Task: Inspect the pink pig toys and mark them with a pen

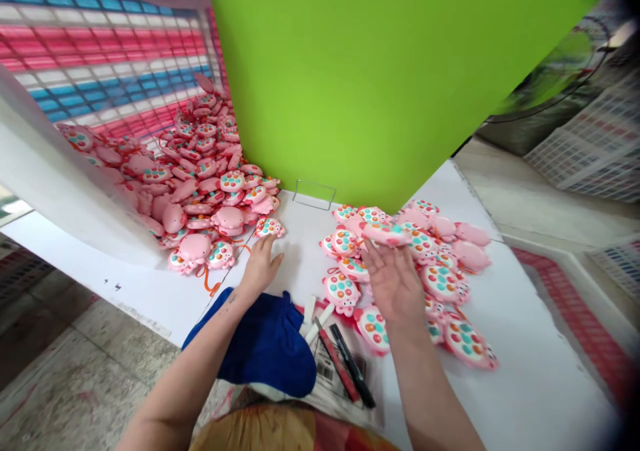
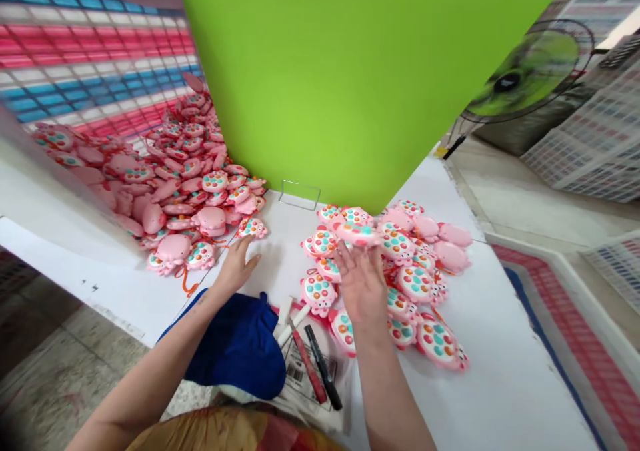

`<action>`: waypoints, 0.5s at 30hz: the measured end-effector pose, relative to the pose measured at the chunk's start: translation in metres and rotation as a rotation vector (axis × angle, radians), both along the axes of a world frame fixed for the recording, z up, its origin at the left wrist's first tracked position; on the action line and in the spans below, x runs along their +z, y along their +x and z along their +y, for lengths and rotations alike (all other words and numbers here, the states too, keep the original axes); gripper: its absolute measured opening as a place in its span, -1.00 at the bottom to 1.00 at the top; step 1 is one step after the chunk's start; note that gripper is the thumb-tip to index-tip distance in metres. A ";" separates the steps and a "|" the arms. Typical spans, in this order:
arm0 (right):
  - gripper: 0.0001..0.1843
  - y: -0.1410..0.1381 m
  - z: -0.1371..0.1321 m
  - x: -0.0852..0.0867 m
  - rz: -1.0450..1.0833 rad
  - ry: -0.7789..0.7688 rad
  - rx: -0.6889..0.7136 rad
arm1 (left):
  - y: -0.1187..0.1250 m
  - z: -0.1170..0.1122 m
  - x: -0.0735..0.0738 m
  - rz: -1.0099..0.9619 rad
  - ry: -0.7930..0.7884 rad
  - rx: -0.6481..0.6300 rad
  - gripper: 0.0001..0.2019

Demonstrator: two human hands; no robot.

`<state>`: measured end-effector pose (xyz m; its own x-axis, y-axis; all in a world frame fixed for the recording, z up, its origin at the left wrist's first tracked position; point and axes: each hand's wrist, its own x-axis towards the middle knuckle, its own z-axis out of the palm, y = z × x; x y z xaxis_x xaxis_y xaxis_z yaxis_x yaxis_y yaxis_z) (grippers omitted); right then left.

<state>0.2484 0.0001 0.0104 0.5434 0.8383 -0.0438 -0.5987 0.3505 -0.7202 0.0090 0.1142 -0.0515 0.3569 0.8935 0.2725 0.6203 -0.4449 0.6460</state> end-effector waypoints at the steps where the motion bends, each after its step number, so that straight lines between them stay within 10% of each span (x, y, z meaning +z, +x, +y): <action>1: -0.73 0.002 0.000 -0.001 0.007 0.004 -0.006 | 0.002 0.013 -0.003 0.027 0.022 0.012 -0.48; 8: -0.48 -0.032 -0.015 -0.032 -0.057 -0.302 0.241 | 0.013 0.062 -0.015 0.061 -0.026 0.069 -0.51; 15: -0.46 -0.055 -0.015 -0.047 -0.299 -0.350 0.434 | 0.007 0.030 -0.002 -0.076 -0.169 0.015 -0.67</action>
<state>0.1939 -0.0154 -0.0370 0.1879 0.9486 -0.2547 -0.3886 -0.1663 -0.9063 0.0158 0.1442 -0.0532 0.3270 0.9339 0.1442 0.5726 -0.3172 0.7560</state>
